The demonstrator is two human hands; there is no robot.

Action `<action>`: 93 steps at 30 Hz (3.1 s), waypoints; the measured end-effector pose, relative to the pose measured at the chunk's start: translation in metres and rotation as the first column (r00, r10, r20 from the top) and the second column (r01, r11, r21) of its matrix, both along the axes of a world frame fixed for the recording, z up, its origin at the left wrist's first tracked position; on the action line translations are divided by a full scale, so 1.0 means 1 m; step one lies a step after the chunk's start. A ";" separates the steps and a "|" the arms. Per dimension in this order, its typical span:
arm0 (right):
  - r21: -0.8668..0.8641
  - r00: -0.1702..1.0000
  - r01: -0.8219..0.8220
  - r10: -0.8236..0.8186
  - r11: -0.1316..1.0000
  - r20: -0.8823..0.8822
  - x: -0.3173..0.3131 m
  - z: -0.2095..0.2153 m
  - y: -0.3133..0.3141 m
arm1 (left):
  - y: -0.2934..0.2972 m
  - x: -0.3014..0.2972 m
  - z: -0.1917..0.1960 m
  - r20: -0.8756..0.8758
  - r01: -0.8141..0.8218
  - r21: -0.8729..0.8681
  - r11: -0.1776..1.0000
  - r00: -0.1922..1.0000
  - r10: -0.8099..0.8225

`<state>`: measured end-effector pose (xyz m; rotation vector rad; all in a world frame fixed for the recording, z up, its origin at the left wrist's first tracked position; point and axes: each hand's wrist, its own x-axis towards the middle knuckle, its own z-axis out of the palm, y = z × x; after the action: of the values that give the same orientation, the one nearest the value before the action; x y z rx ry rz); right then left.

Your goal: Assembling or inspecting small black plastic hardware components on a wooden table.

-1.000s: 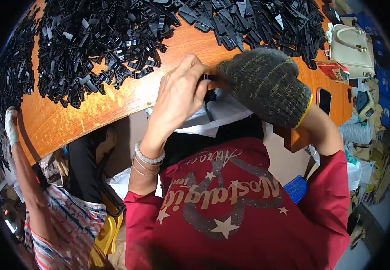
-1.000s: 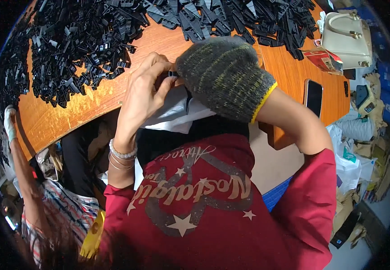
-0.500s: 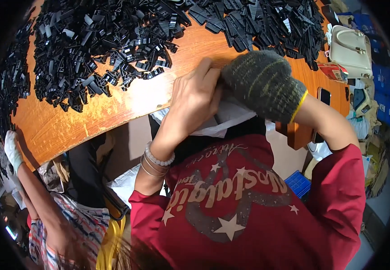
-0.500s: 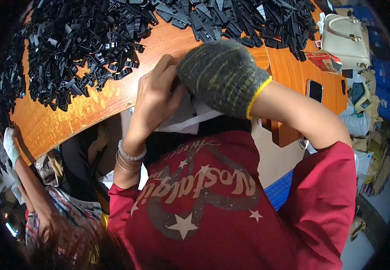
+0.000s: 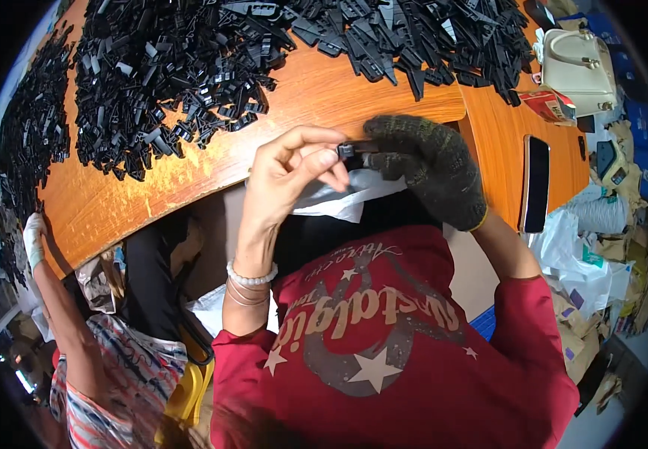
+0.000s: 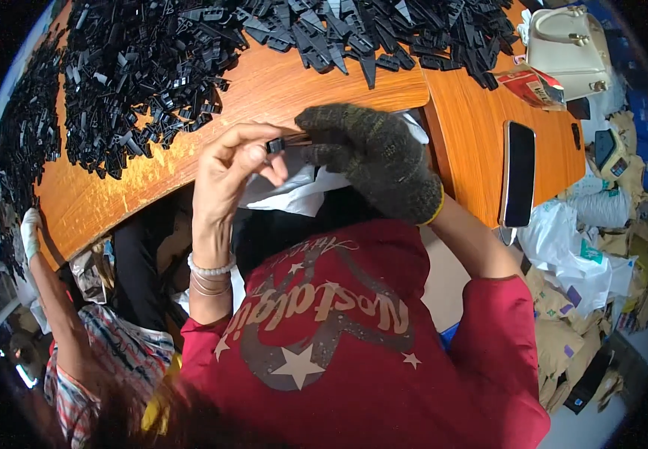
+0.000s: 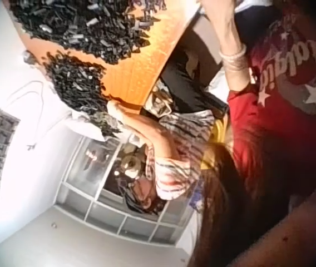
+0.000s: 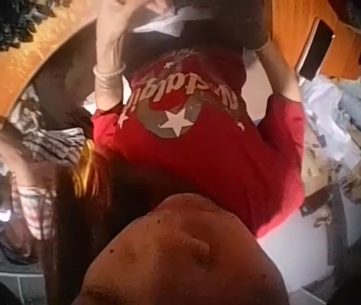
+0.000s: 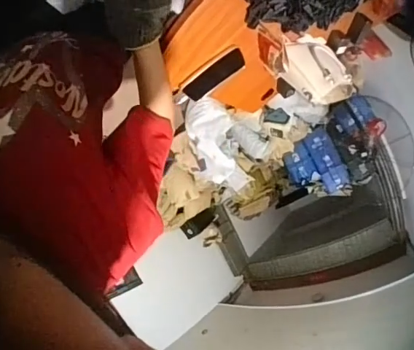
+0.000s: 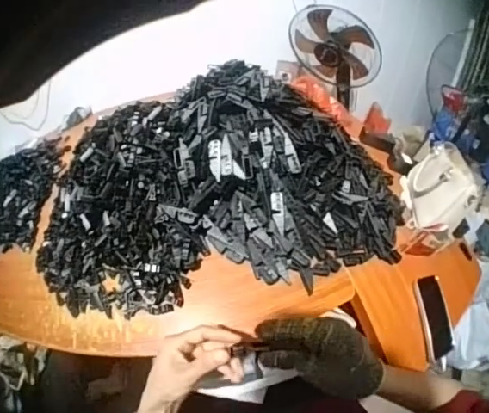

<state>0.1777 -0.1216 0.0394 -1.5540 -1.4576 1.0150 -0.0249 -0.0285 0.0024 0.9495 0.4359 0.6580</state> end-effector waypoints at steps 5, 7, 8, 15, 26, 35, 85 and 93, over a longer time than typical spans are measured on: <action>0.150 0.983 -0.112 0.132 0.982 -0.129 0.012 -0.003 -0.004 | -0.004 0.013 0.012 -0.054 0.116 -0.244 0.963 0.990 -0.133; 0.191 0.982 -0.186 0.173 0.964 0.079 0.016 -0.005 -0.005 | -0.007 0.020 0.019 -0.191 0.076 -0.172 0.982 0.975 -0.109; 0.226 0.983 -0.153 0.125 0.962 0.135 0.015 -0.005 -0.005 | -0.008 0.022 0.021 -0.267 0.063 -0.121 0.991 0.959 -0.094; -0.055 0.816 -0.217 0.211 0.975 0.538 0.030 -0.006 -0.019 | 0.009 0.046 0.018 -0.589 0.147 0.600 0.787 0.747 0.309; 0.276 0.744 -0.297 0.040 0.914 0.667 0.036 -0.021 -0.020 | 0.043 0.093 0.010 -0.463 -0.007 0.801 0.599 0.628 0.625; 0.117 0.994 -0.002 -0.011 0.993 0.112 0.003 -0.030 0.018 | 0.028 0.057 0.020 -0.370 -0.263 0.096 0.960 0.886 0.280; -0.115 0.587 -0.444 0.386 0.889 0.711 0.004 0.014 0.059 | 0.019 0.008 -0.007 -0.250 0.024 0.906 0.422 0.835 0.490; -0.112 0.512 -0.554 0.444 0.825 0.736 0.009 0.003 0.060 | 0.016 0.006 -0.002 -0.273 0.028 0.882 0.471 0.843 0.463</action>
<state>0.1866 -0.0618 0.0425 -1.5336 -2.6252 0.5264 -0.0187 -0.0122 0.0000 2.1169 0.7084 0.9116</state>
